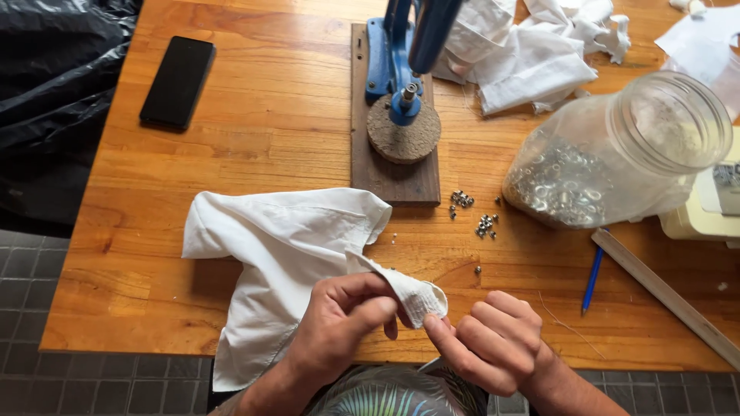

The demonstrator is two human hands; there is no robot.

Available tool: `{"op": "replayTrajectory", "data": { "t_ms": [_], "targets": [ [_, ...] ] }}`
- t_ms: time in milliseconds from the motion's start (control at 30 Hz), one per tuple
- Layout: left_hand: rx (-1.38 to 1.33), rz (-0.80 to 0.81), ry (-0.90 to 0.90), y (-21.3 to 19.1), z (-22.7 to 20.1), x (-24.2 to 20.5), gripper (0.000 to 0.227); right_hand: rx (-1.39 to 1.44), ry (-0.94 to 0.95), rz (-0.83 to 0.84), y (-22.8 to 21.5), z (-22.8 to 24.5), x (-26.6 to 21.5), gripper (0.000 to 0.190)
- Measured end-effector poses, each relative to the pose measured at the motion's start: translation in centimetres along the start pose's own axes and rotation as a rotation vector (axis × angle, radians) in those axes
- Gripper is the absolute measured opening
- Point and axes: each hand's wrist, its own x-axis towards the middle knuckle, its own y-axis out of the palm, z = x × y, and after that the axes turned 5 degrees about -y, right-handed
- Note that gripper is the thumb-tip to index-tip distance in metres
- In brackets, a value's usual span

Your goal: Attaching metal fasteners to a white fabric strip using a manual hand press

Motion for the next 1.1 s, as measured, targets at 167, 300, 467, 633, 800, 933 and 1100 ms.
{"op": "replayTrajectory", "data": {
  "t_ms": [167, 300, 467, 633, 800, 933, 1100],
  "targets": [
    [0.056, -0.06, -0.147, 0.7, 0.1, 0.6, 0.013, -0.001, 0.019, 0.029, -0.5, 0.2, -0.4, 0.011],
    [0.159, -0.099, -0.077, 0.3, 1.3, 0.8, 0.016, 0.248, 0.361, 0.064, 0.1, 1.9, -3.1, 0.048],
    [0.271, -0.118, -0.021, 0.6, 0.0, 0.3, 0.016, 0.325, 0.596, 0.3, -2.4, 2.0, -3.1, 0.037],
    [0.499, -0.115, 0.172, 1.0, -1.0, 0.2, 0.016, 0.242, 0.507, 0.368, -3.8, 0.5, -0.8, 0.034],
    [0.584, -0.089, 0.258, 1.3, -0.7, 0.0, 0.014, 0.205, 0.411, 0.418, -4.0, -0.2, 0.2, 0.026],
    [0.571, -0.078, 0.256, 1.4, -0.5, 0.0, 0.013, 0.2, 0.406, 0.44, -3.8, -0.4, -0.2, 0.029],
    [0.643, -0.047, 0.276, 1.2, -0.7, -0.2, 0.014, 0.207, 0.399, 0.473, -4.0, -0.4, -0.2, 0.029]
  ]
}}
